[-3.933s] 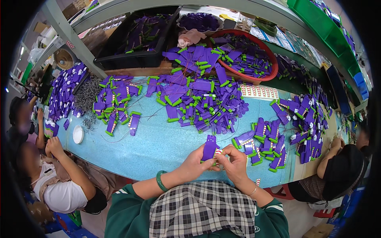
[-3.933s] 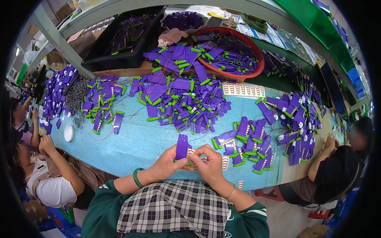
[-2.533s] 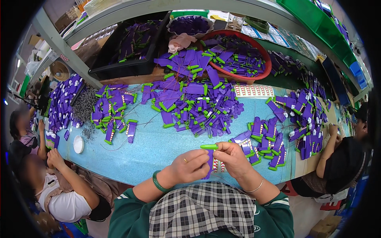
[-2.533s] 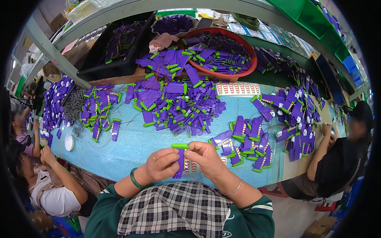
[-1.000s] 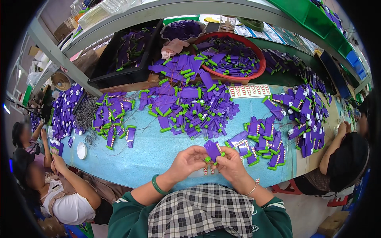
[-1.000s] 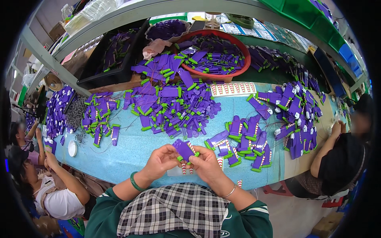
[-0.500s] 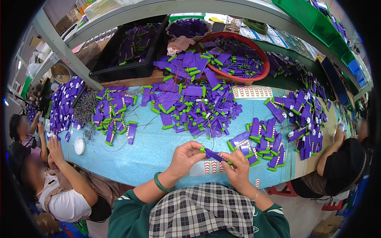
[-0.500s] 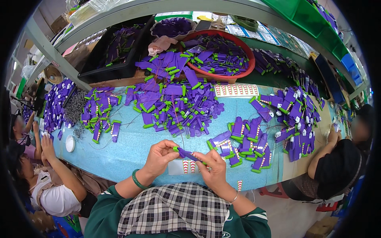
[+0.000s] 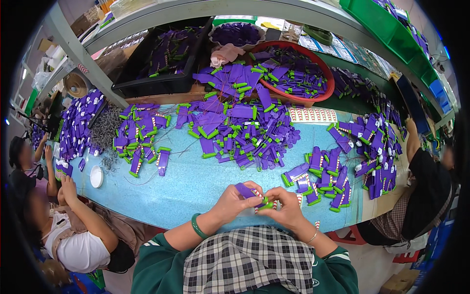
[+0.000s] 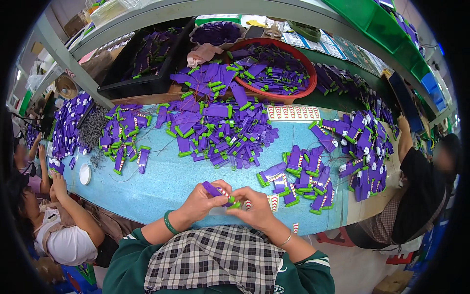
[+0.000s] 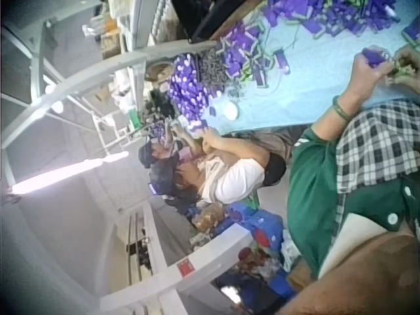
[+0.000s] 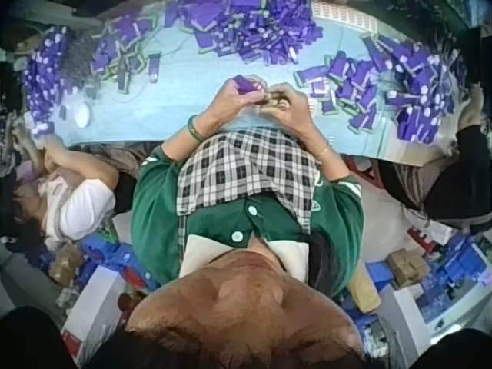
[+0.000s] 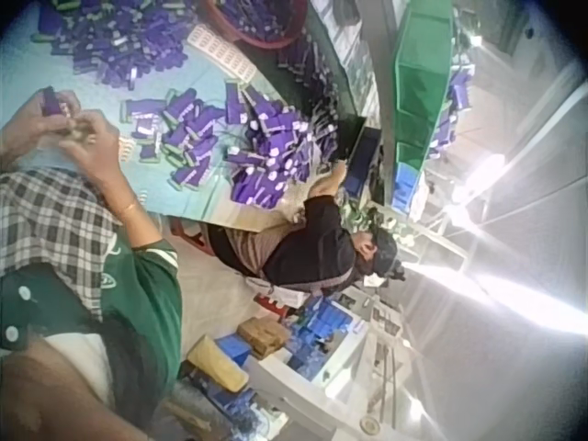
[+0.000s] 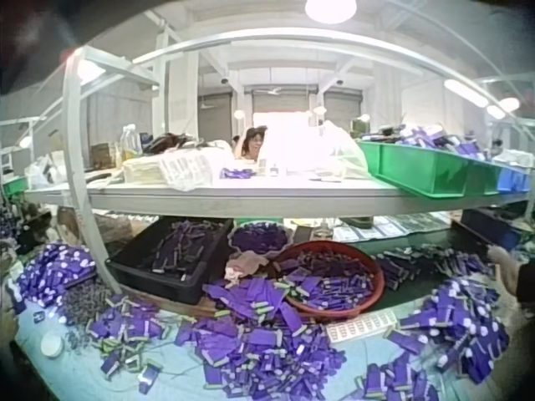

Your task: The person assembles small purple and green plastic components by hand. They pick up a purple piece, insert a green piece, and attach a small white and red striped item, repeating this process for multiple units on a blue table.

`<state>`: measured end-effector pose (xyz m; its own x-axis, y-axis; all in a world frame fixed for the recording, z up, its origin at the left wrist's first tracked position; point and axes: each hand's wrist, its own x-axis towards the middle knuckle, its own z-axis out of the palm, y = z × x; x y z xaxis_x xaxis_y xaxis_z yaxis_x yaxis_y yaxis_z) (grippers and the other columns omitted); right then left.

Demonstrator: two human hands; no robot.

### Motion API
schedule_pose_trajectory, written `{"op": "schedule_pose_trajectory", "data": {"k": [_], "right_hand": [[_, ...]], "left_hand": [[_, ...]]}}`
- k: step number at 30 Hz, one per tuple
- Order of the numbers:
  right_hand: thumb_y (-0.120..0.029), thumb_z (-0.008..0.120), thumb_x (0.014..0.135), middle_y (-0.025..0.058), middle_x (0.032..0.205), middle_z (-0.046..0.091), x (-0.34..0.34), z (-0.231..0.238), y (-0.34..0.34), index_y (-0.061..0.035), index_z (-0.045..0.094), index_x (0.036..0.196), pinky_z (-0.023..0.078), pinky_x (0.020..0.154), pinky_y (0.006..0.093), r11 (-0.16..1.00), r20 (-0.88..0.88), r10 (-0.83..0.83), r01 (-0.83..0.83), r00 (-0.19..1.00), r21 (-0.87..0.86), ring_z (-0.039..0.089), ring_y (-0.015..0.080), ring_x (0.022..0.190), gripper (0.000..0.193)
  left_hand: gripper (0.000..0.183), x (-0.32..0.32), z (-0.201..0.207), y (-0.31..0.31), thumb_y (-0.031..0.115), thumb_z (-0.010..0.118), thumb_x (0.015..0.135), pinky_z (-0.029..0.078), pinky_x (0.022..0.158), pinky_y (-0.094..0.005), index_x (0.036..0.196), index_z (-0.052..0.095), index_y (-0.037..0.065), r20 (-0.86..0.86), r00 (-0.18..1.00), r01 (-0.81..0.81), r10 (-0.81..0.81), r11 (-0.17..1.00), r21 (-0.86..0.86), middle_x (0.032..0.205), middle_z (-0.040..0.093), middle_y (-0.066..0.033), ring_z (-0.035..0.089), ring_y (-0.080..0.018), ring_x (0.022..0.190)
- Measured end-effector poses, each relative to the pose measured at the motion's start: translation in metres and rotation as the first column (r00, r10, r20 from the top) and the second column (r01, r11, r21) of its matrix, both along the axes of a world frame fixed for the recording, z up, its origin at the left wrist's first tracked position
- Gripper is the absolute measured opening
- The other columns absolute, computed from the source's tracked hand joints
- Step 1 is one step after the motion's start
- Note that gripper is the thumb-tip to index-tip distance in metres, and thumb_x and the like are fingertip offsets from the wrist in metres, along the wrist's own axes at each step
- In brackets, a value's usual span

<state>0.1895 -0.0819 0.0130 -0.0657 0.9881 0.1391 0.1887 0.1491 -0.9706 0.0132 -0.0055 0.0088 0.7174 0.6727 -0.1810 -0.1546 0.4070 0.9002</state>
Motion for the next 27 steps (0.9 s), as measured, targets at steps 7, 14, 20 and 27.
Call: {"op": "schedule_pose_trajectory", "data": {"k": [7, 14, 20, 27], "right_hand": [[-0.009, 0.071, 0.075, 0.0062, 0.073, 0.059, 0.013, 0.031, 0.028, -0.0046, 0.063, 0.083, 0.046, 0.052, 0.0334, 0.976, 0.283, 0.116, -0.162, 0.952, 0.145, 0.059, 0.0203, 0.061, 0.012], [-0.017, 0.073, 0.07, 0.0062, 0.074, 0.059, 0.026, 0.016, 0.069, -0.0072, 0.064, 0.077, 0.05, 0.057, 0.0373, 0.982, 0.755, -0.104, -0.054, 0.647, 0.182, 0.062, 0.026, 0.068, 0.016], [-0.017, 0.076, 0.066, 0.0057, 0.08, 0.058, 0.019, 0.0, 0.088, -0.0076, 0.065, 0.079, 0.052, 0.06, 0.0379, 0.96, 0.835, -0.279, 0.139, 0.474, 0.241, 0.063, 0.0242, 0.074, 0.019], [-0.009, 0.075, 0.07, 0.0061, 0.075, 0.058, 0.031, 0.004, 0.08, -0.0039, 0.065, 0.077, 0.047, 0.056, 0.0331, 0.987, 0.553, -0.159, 0.152, 0.818, 0.059, 0.061, 0.0188, 0.065, 0.013]], "left_hand": [[0.017, -0.008, 0.026, 0.011, 0.011, 0.074, 0.075, 0.046, 0.067, -0.0302, 0.085, 0.063, 0.001, -0.174, 0.984, 0.102, 0.046, 0.653, 0.75, 0.079, 0.057, -0.0043, 0.059, -0.0201, 0.072], [0.009, -0.039, 0.029, 0.034, 0.008, 0.065, 0.081, 0.046, 0.066, -0.03, 0.082, 0.061, 0.0, -0.367, 0.928, 0.166, 0.067, 0.807, 0.568, 0.076, 0.063, -0.0056, 0.058, -0.0123, 0.072], [0.012, -0.043, 0.034, 0.033, 0.009, 0.049, 0.094, 0.049, 0.075, -0.0331, 0.105, 0.049, 0.003, 0.033, 0.901, -0.419, 0.432, 0.851, 0.317, 0.081, 0.059, -0.0068, 0.058, -0.015, 0.077], [0.016, -0.034, 0.019, 0.026, 0.012, 0.041, 0.098, 0.049, 0.075, -0.0311, 0.108, 0.048, 0.001, -0.12, 0.921, -0.304, 0.371, 0.875, 0.378, 0.084, 0.06, -0.0074, 0.059, -0.0146, 0.078]]}}
